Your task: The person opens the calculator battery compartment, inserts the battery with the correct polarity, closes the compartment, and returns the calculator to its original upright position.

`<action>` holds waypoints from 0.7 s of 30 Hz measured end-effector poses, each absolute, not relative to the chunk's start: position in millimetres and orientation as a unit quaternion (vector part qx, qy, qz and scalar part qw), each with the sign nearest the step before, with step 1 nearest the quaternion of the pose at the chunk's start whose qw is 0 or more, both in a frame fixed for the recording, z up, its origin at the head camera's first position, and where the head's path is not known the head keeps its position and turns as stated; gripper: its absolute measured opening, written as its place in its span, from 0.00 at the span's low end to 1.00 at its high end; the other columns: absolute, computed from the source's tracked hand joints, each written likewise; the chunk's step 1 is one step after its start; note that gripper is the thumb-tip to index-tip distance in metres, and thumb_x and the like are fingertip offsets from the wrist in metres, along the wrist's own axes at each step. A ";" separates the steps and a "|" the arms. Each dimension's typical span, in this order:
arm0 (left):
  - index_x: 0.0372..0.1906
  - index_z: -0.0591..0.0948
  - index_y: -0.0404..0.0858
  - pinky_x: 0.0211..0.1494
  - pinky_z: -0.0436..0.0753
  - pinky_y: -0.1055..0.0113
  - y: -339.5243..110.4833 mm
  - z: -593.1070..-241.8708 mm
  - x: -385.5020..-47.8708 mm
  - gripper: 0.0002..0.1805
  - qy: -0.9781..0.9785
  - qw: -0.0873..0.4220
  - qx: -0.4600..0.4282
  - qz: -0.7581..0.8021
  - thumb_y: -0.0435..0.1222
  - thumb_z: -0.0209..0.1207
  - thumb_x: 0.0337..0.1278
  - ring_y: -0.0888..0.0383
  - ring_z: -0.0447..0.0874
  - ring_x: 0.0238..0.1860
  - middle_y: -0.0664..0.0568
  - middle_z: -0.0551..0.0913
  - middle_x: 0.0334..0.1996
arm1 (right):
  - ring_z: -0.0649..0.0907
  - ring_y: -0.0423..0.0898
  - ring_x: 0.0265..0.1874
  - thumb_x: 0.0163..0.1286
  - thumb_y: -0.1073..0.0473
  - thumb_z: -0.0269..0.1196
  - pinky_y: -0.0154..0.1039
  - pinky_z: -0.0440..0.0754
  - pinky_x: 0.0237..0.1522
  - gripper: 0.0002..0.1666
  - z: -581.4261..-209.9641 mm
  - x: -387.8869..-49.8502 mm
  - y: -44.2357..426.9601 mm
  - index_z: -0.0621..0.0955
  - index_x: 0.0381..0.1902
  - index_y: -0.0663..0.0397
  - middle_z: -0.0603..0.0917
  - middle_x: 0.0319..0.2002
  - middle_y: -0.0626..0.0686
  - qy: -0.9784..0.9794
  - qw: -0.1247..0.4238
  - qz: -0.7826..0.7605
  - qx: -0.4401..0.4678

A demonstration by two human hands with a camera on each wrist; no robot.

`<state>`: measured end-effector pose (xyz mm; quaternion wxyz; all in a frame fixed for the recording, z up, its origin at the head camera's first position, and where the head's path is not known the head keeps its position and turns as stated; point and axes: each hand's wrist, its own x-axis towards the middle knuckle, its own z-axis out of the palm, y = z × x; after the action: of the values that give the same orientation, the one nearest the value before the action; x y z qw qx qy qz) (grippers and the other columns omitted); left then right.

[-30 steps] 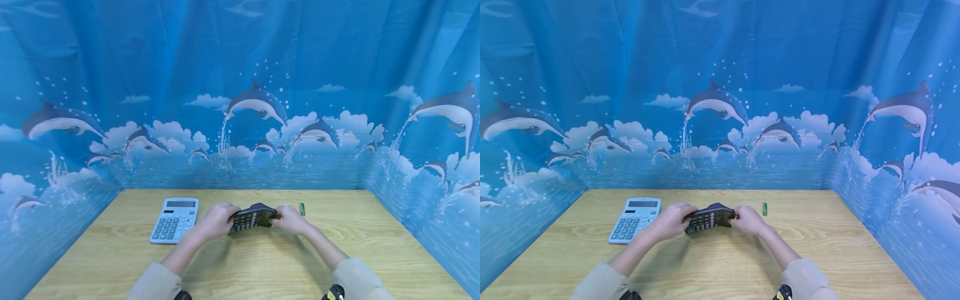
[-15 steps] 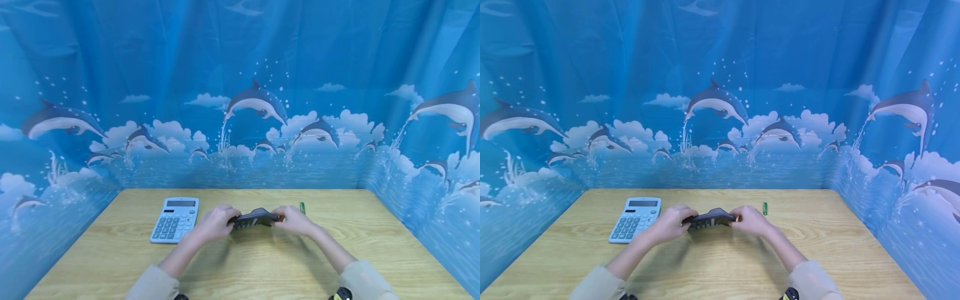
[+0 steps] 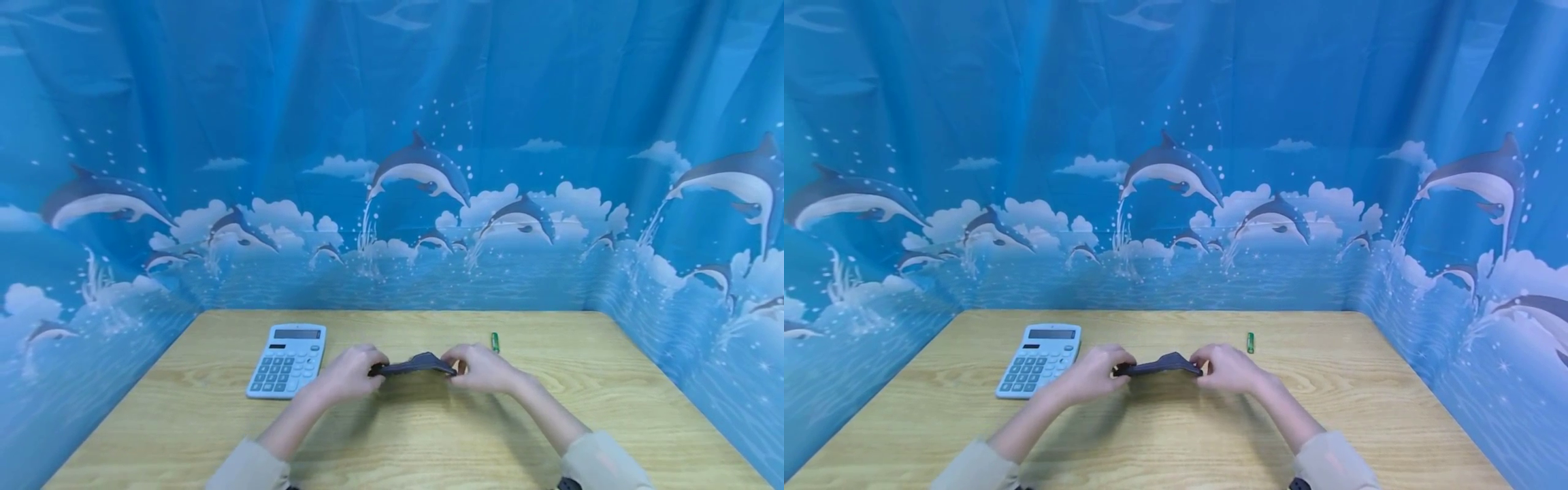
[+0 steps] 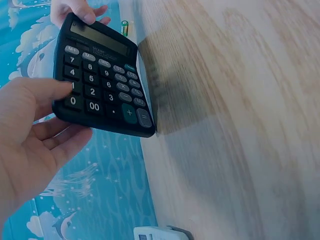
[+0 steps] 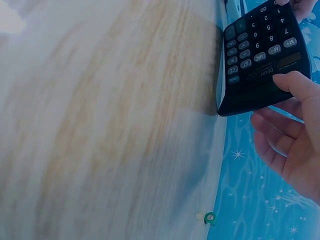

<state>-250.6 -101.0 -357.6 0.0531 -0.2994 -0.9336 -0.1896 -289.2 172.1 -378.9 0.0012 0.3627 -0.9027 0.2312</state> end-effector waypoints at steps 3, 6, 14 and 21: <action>0.43 0.82 0.35 0.40 0.80 0.65 -102.7 -360.6 -250.6 0.14 -0.934 0.050 -0.304 -0.183 0.35 0.64 0.49 0.55 0.79 0.39 0.50 0.80 0.36 | 0.78 0.37 0.29 0.54 0.61 0.66 0.31 0.77 0.32 0.25 -379.5 -286.6 171.6 0.78 0.50 0.63 0.82 0.40 0.52 -0.906 -0.005 0.214 0.366; 0.43 0.82 0.36 0.39 0.79 0.65 -103.4 -363.3 -249.8 0.15 -0.936 0.041 -0.301 -0.176 0.37 0.64 0.50 0.55 0.78 0.39 0.51 0.80 0.37 | 0.77 0.37 0.28 0.53 0.59 0.67 0.31 0.76 0.30 0.27 -380.2 -283.8 170.5 0.77 0.52 0.62 0.81 0.41 0.52 -0.910 -0.007 0.195 0.367; 0.46 0.82 0.39 0.45 0.79 0.62 -101.8 -370.2 -247.0 0.18 -0.949 0.018 -0.273 -0.159 0.40 0.66 0.47 0.55 0.78 0.42 0.52 0.79 0.40 | 0.77 0.39 0.31 0.52 0.52 0.68 0.31 0.76 0.30 0.31 -384.4 -278.9 169.7 0.77 0.53 0.60 0.80 0.44 0.52 -0.911 -0.003 0.157 0.380; 0.47 0.81 0.38 0.45 0.79 0.62 -101.2 -376.4 -245.0 0.19 -0.952 0.020 -0.268 -0.146 0.38 0.66 0.46 0.55 0.78 0.42 0.52 0.78 0.39 | 0.78 0.39 0.32 0.52 0.46 0.67 0.30 0.77 0.32 0.33 -387.6 -276.0 168.5 0.77 0.51 0.60 0.80 0.42 0.51 -0.905 0.010 0.134 0.403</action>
<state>-245.0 -101.2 -376.4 0.0197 -0.2677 -0.9521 -0.1464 -276.0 168.5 -387.6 0.0102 0.4032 -0.9052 0.1341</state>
